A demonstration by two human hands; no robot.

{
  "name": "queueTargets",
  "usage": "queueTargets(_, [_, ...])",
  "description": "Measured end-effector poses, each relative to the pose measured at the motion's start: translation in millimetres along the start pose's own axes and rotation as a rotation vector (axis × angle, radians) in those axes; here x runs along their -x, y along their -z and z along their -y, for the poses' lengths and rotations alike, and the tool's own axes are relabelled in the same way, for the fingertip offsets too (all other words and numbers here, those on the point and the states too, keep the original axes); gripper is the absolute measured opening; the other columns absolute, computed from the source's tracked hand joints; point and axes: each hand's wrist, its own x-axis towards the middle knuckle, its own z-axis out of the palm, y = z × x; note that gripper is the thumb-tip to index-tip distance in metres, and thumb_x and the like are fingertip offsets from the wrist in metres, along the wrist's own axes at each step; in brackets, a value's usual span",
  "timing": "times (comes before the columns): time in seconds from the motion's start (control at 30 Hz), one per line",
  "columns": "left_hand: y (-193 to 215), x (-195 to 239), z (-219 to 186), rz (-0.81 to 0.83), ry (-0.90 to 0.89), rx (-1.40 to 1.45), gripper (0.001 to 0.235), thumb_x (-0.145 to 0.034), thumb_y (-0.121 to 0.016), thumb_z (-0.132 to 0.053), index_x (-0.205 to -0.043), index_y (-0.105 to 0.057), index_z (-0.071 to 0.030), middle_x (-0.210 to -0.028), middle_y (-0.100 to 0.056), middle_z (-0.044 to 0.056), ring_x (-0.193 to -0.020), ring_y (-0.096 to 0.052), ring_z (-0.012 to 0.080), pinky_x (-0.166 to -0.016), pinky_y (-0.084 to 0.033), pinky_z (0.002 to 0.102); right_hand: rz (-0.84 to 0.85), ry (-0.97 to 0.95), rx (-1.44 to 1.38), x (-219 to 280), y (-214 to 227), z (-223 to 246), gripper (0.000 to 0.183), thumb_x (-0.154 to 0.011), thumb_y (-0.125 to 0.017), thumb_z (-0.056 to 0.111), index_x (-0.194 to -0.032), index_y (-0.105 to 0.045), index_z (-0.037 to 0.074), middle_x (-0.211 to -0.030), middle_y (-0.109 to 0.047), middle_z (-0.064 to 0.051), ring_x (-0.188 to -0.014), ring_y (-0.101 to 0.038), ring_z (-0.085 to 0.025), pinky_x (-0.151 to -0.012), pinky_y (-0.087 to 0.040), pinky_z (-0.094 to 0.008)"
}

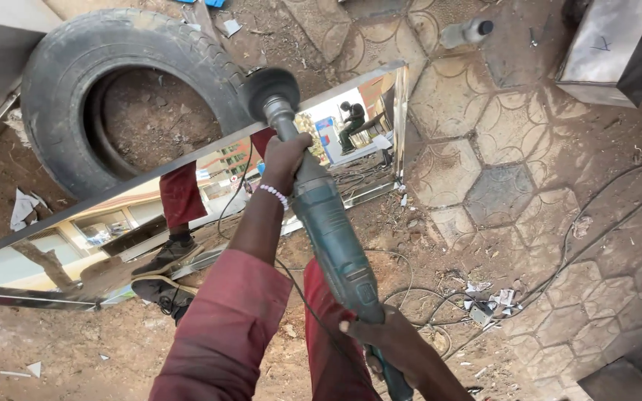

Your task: Polishing the surface and edges of a rectangular metal frame using a power angle grinder with a wire brush attachment.

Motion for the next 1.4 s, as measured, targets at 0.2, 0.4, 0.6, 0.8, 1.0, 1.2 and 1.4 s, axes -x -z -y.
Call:
queueTargets(0.2, [-102, -6, -17, 0.135, -0.016, 0.052, 0.049, -0.077, -0.069, -0.007, -0.124, -0.052, -0.004, -0.104, -0.063, 0.011, -0.08, -0.064, 0.0203, -0.066, -0.06, 0.031, -0.113, 0.037, -0.028, 6, 64, 26, 0.028, -0.086, -0.08, 0.01, -0.096, -0.056, 0.001, -0.062, -0.051, -0.013, -0.036, -0.042, -0.019, -0.031, -0.035, -0.035])
queueTargets(0.4, [-180, -13, -40, 0.151, -0.116, -0.291, 0.062, -0.068, -0.064, -0.03, -0.123, -0.059, -0.002, -0.102, -0.069, 0.008, -0.085, -0.069, 0.0226, -0.07, -0.057, 0.036, -0.183, 0.114, -0.113, -6, 124, 50, 0.028, -0.086, -0.08, 0.009, -0.084, -0.053, 0.003, -0.062, -0.048, -0.014, -0.036, -0.04, -0.022, -0.031, -0.027, -0.034])
queueTargets(0.6, [-203, -15, -44, 0.17, -0.101, -0.267, 0.052, -0.069, -0.062, -0.029, -0.113, -0.064, -0.003, -0.096, -0.07, 0.009, -0.081, -0.069, 0.0253, -0.068, -0.054, 0.039, -0.191, 0.116, -0.13, -11, 143, 53, 0.02, -0.088, -0.076, 0.008, -0.095, -0.058, 0.002, -0.065, -0.048, -0.014, -0.037, -0.038, -0.022, -0.033, -0.03, -0.038])
queueTargets(0.8, [-175, -1, -33, 0.168, -0.108, -0.284, 0.053, -0.065, -0.06, -0.034, -0.11, -0.059, -0.006, -0.092, -0.069, 0.01, -0.076, -0.068, 0.0265, -0.066, -0.051, 0.04, -0.181, 0.089, -0.115, -7, 128, 42, 0.024, -0.089, -0.077, 0.009, -0.089, -0.054, 0.002, -0.064, -0.045, -0.014, -0.036, -0.037, -0.023, -0.033, -0.028, -0.038])
queueTargets(1.0, [-122, 0, 41, 0.075, -0.096, -0.284, 0.063, -0.066, -0.065, -0.037, -0.121, -0.061, -0.005, -0.105, -0.069, 0.009, -0.09, -0.068, 0.0242, -0.074, -0.057, 0.039, -0.242, -0.003, -0.076, -11, 91, -5, 0.028, -0.082, -0.083, 0.01, -0.099, -0.065, -0.003, -0.059, -0.049, -0.017, -0.034, -0.038, -0.023, -0.032, -0.027, -0.036])
queueTargets(1.2, [-21, 106, 24, 0.193, -0.105, 0.14, 0.081, -0.077, -0.075, -0.031, -0.142, -0.049, 0.009, -0.127, -0.06, 0.031, -0.12, -0.061, 0.0423, -0.097, -0.048, 0.054, -0.444, 0.009, 0.217, -13, 40, -48, 0.036, -0.07, -0.089, 0.015, -0.103, -0.079, 0.008, -0.071, -0.072, -0.013, -0.057, -0.063, -0.023, -0.057, -0.047, -0.033])
queueTargets(1.4, [14, 53, 10, -0.037, -0.172, 0.027, 0.046, -0.068, -0.07, -0.026, -0.108, -0.059, -0.006, -0.092, -0.066, 0.008, -0.072, -0.066, 0.0179, -0.062, -0.052, 0.037, -0.437, -0.08, 0.519, 15, 12, -38, 0.058, -0.066, -0.09, 0.04, -0.122, -0.081, 0.025, -0.089, -0.08, -0.003, -0.084, -0.068, -0.012, -0.08, -0.052, -0.025])
